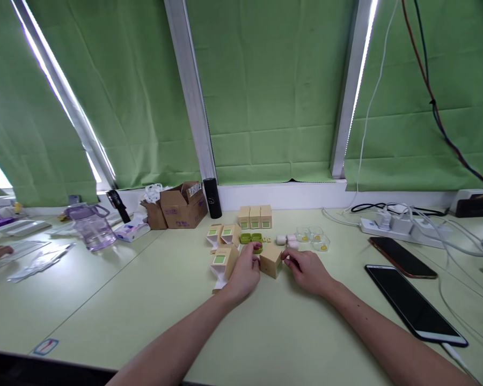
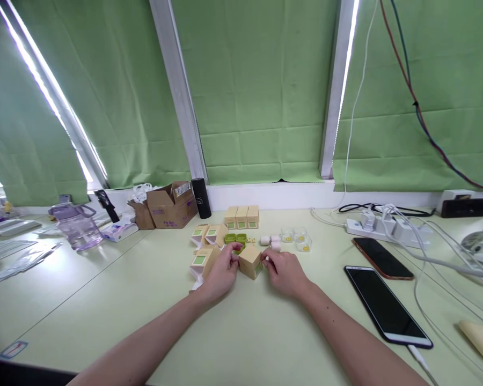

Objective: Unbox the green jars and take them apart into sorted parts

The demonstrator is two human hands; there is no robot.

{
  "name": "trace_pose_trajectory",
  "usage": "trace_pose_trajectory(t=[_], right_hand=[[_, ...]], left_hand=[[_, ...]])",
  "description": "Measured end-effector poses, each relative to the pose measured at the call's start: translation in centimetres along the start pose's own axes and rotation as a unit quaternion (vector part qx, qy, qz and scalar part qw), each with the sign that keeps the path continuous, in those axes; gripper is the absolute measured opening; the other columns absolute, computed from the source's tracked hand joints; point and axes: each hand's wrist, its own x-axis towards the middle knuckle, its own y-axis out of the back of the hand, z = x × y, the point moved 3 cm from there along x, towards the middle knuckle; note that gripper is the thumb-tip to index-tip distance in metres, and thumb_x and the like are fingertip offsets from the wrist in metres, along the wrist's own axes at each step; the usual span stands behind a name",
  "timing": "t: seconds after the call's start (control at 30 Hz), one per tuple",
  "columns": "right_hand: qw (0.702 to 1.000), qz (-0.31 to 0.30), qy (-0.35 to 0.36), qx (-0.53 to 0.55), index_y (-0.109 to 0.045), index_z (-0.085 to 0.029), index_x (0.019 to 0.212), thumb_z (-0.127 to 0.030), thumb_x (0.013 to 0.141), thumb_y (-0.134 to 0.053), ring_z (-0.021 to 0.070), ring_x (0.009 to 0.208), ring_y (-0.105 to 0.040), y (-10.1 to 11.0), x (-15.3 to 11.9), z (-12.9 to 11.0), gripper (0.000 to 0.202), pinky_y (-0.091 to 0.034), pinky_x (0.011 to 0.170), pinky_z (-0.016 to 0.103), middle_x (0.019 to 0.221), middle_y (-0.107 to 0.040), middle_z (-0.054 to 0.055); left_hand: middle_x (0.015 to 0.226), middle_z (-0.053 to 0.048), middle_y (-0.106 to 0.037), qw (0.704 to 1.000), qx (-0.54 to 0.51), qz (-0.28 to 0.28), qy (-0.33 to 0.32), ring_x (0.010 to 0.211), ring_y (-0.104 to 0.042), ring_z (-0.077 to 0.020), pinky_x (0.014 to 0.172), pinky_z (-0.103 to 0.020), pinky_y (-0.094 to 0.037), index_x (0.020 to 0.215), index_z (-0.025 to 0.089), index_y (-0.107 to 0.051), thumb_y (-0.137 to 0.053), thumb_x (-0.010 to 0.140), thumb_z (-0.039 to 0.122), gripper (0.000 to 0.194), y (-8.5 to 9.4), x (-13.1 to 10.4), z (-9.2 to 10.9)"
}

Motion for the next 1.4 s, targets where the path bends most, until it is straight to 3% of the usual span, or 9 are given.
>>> trace_pose_trajectory(t=[0.33,0.67,0.83,1.13,1.27,1.4], right_hand=[[0.999,-0.006,-0.023,-0.024,-0.067,-0.024,0.113,-0.020,0.097,-0.042,0.0206,0.076,-0.066,0.0,0.1,0.2,0.029,-0.036,0.069,0.029,0.080,-0.074,0.002],[0.997,-0.013,-0.045,-0.054,-0.067,-0.024,0.115,-0.022,0.097,-0.044,0.0219,0.081,-0.070,-0.1,0.2,0.3,0.029,-0.036,0.069,0.029,0.088,-0.078,0.003],[0.996,-0.002,-0.058,-0.061,-0.067,-0.025,0.114,-0.022,0.097,-0.046,0.0212,0.082,-0.070,-0.2,0.3,0.8,0.027,-0.035,0.069,0.028,0.090,-0.078,0.003],[0.996,0.011,-0.056,-0.069,-0.067,-0.024,0.113,-0.023,0.097,-0.047,0.0210,0.079,-0.070,-0.1,0.3,0.7,0.026,-0.035,0.067,0.029,0.087,-0.078,0.002],[0.996,0.033,-0.058,-0.065,-0.067,-0.024,0.111,-0.022,0.096,-0.048,0.0213,0.079,-0.071,-0.1,0.3,0.8,0.025,-0.035,0.065,0.029,0.086,-0.078,0.003],[0.994,0.069,-0.051,-0.065,-0.068,-0.024,0.109,-0.022,0.095,-0.048,0.0221,0.076,-0.071,-0.1,0.2,1.1,0.024,-0.035,0.063,0.029,0.084,-0.078,0.003]], left_hand=[[0.133,-0.010,-0.058,1.000,-0.011,-0.008,0.021,0.099,-0.061,-0.0204,0.095,-0.037,-0.051,0.129,0.023,-0.051,-0.057,0.081,0.007,0.051,-0.1,0.0,-0.1],[0.144,-0.016,-0.054,0.998,-0.032,-0.050,-0.003,0.137,-0.049,-0.0295,0.115,-0.045,-0.037,0.136,0.020,-0.050,-0.071,0.076,0.013,0.064,-0.5,-0.1,-0.1],[0.132,-0.015,-0.058,0.999,-0.028,-0.043,0.001,0.129,-0.053,-0.0289,0.111,-0.044,-0.040,0.133,0.019,-0.050,-0.074,0.074,0.016,0.065,-0.4,-0.2,-0.1],[0.118,-0.011,-0.057,0.994,0.073,-0.002,0.085,0.118,-0.051,-0.0338,0.102,-0.045,-0.041,0.123,0.021,-0.053,-0.088,0.062,0.035,0.073,-0.3,-0.8,0.8],[0.117,-0.010,-0.056,0.982,0.143,-0.010,0.123,0.119,-0.050,-0.0360,0.097,-0.042,-0.042,0.119,0.022,-0.052,-0.090,0.056,0.044,0.077,-0.2,-0.8,1.4],[0.118,-0.010,-0.057,0.978,0.172,-0.001,0.117,0.120,-0.050,-0.0364,0.096,-0.041,-0.041,0.117,0.022,-0.052,-0.088,0.057,0.050,0.075,-0.2,-0.9,1.5]])
